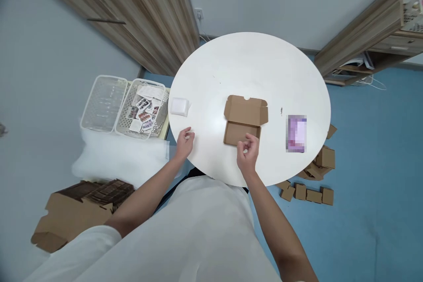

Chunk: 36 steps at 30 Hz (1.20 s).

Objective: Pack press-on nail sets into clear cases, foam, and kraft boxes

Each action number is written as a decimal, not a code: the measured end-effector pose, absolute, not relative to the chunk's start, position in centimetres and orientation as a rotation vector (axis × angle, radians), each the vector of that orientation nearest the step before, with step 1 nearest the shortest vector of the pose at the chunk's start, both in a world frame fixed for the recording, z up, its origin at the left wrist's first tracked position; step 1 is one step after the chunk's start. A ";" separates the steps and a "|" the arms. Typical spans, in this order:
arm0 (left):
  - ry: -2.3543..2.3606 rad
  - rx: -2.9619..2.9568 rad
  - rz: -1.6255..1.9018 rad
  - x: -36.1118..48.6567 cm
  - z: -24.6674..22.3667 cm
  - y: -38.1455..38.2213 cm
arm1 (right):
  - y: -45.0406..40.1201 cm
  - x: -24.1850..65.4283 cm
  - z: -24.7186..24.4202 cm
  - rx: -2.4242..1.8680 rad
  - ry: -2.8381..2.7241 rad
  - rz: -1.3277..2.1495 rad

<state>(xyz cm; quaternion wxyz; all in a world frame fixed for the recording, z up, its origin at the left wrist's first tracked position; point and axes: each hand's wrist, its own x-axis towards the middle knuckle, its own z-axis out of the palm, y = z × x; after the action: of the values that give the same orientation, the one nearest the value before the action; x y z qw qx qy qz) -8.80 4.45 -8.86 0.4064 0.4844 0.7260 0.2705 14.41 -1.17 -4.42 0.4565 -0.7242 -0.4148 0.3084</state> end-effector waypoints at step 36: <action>1.372 1.175 0.852 -12.2 -8.2 8.6 | 6.7 3.8 -7.8 -1.740 -1.004 1.321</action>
<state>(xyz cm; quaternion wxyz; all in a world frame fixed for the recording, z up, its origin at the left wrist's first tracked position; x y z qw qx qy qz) -12.23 8.60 -8.24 0.5416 0.4944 0.5776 0.3587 3.85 6.66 -7.82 0.3603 -0.6750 -0.3897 0.5125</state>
